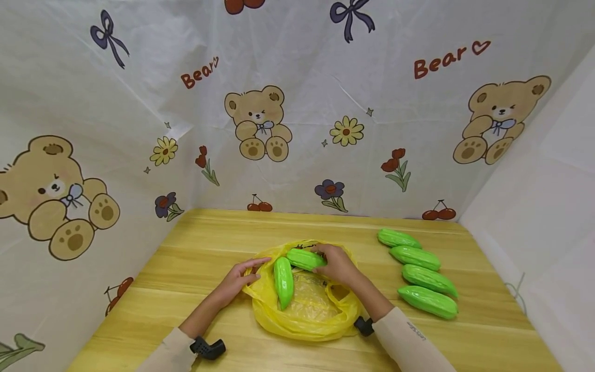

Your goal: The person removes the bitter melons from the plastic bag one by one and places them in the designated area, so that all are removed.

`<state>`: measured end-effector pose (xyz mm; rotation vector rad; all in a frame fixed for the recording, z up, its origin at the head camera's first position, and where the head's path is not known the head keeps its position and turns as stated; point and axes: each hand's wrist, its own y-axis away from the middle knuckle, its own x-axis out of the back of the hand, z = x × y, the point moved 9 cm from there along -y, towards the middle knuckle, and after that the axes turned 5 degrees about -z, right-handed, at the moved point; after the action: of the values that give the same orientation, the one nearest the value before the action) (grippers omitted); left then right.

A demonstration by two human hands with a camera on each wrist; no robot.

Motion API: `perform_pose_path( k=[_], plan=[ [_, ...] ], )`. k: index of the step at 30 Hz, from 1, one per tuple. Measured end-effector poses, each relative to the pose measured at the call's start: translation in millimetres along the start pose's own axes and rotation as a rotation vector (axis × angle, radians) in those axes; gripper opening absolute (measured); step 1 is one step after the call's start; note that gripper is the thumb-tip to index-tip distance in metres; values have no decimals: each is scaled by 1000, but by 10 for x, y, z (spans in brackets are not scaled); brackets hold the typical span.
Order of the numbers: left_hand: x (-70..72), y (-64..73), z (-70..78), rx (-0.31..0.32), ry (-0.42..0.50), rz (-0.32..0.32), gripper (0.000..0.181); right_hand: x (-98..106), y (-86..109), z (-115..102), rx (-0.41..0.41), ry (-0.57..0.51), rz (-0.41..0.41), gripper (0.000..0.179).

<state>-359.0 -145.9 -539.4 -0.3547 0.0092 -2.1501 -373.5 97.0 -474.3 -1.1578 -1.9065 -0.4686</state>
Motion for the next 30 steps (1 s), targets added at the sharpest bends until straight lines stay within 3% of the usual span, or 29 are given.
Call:
perform_pose_path(
  k=[18,24,30],
  plan=[
    [7,2,4,3,-2,9,48,192,265,-133,37,-79,66,48],
    [-1,5,-8,11,-17,1,48,284,379,-172,13,-114,81,48],
    [2,-1,-12,12,-11,1,48,412,483,-224,13,-86,114,47]
  ],
)
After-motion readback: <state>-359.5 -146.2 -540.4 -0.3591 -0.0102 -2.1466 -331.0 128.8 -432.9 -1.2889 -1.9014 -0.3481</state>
